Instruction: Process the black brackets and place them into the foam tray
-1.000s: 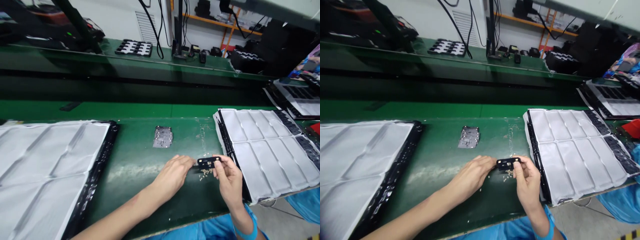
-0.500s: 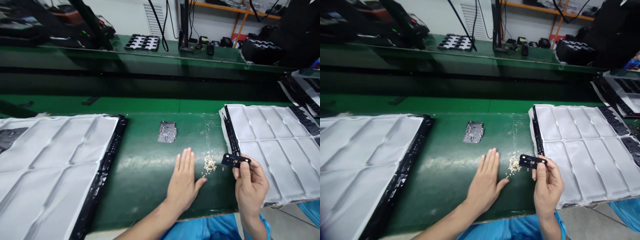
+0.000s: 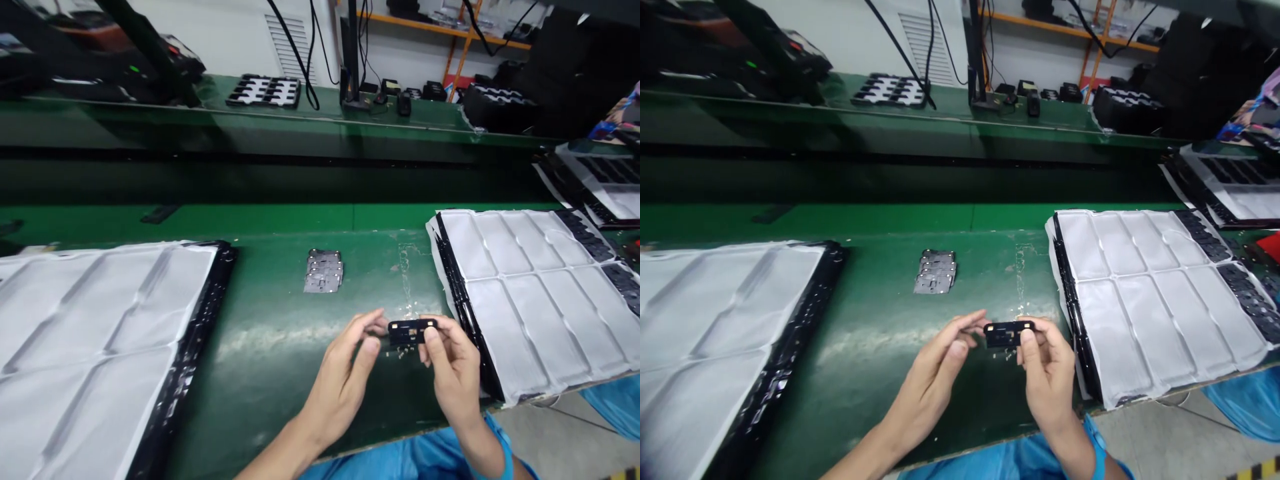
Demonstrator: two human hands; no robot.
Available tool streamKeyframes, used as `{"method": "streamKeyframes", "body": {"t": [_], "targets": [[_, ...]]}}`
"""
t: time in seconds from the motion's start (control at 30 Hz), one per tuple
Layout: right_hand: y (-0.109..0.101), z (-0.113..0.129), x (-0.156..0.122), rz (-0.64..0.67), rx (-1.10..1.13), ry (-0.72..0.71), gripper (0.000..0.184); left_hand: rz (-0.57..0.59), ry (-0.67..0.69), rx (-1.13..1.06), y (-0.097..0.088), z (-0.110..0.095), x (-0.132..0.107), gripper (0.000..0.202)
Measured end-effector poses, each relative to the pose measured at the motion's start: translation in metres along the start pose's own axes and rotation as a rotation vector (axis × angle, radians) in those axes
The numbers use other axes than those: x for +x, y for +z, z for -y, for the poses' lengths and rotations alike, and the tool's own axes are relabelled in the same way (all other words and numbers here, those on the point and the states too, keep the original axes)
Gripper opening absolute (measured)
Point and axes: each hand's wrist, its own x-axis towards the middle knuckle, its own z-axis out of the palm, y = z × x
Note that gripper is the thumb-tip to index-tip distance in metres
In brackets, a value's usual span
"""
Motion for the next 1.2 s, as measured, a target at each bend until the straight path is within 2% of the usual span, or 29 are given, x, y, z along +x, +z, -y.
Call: {"method": "streamKeyframes", "body": {"t": [0.07,0.17,0.23,0.37,0.57,1.2], "targets": [[0.008,0.003,0.001,0.079,-0.021,0.001,0.024,0.055,0.000,-0.059,-0.001,-0.011,-0.001,0.026],[0.014,0.005,0.003,0.166,-0.027,0.000,0.026,0.062,-0.009,-0.082,0.003,-0.019,0.000,0.036],[0.015,0.004,0.004,0.193,-0.027,0.019,0.028,0.053,-0.013,-0.077,0.003,-0.018,0.000,0.035],[0.017,0.001,0.004,0.183,-0.024,0.050,0.032,0.042,0.028,-0.028,-0.002,-0.013,-0.002,0.032],[0.020,-0.007,0.007,0.166,0.010,0.077,0.027,0.043,0.109,0.002,-0.002,-0.008,-0.003,0.029],[0.014,-0.021,0.011,0.180,0.058,0.095,0.027,0.122,0.067,-0.031,-0.001,-0.003,0.001,0.036]]}}
